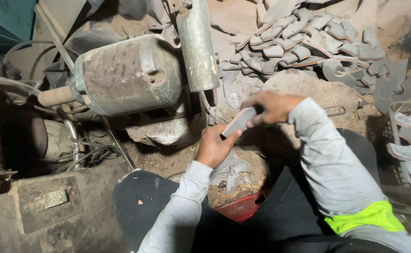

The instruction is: The person sits at a grinding machine and repeatedly presses curved shoe sole pieces against the rotating wheel to smooth their edges. They handle the parts one at a time, turning them to grind different sides, and place finished pieces aside.

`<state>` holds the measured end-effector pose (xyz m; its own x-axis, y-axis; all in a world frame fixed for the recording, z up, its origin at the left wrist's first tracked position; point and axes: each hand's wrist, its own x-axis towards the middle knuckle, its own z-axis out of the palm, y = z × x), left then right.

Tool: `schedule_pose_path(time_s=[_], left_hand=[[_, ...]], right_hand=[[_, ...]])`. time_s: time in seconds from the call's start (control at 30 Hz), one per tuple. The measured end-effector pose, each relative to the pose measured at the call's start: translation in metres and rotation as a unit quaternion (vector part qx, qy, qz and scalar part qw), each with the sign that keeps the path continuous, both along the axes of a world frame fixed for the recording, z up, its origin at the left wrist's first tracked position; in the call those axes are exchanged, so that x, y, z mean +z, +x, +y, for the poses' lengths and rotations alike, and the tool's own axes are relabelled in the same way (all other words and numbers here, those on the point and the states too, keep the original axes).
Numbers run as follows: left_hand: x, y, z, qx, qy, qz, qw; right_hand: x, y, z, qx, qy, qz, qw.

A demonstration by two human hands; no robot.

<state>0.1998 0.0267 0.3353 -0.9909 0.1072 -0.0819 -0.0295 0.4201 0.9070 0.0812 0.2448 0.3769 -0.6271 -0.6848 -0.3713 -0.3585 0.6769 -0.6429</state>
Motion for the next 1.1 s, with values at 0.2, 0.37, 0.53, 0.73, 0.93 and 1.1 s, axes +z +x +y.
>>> schedule_pose_path(time_s=[0.2,0.37,0.53,0.73,0.93,1.1], left_hand=[[-0.022,-0.009,0.007,0.049,0.194,-0.07,0.977],[-0.033,-0.011,0.013,0.018,0.218,-0.114,0.969],[-0.028,-0.014,0.01,0.02,0.274,-0.154,0.949],[-0.017,-0.016,-0.002,0.02,0.194,-0.068,0.978],[-0.012,-0.02,0.0,0.042,0.28,-0.143,0.949],[-0.013,-0.024,-0.002,0.044,0.292,-0.15,0.944]], right_hand=[[-0.01,-0.01,0.0,-0.025,-0.091,-0.014,0.995],[-0.006,-0.015,-0.007,-0.143,-0.176,-0.04,0.973],[-0.023,-0.017,-0.036,-0.193,-0.293,-0.119,0.929],[-0.039,-0.024,-0.045,-0.186,-0.359,-0.155,0.902],[-0.036,-0.027,-0.049,-0.187,-0.377,-0.146,0.895],[-0.03,-0.029,-0.05,-0.196,-0.351,-0.125,0.907]])
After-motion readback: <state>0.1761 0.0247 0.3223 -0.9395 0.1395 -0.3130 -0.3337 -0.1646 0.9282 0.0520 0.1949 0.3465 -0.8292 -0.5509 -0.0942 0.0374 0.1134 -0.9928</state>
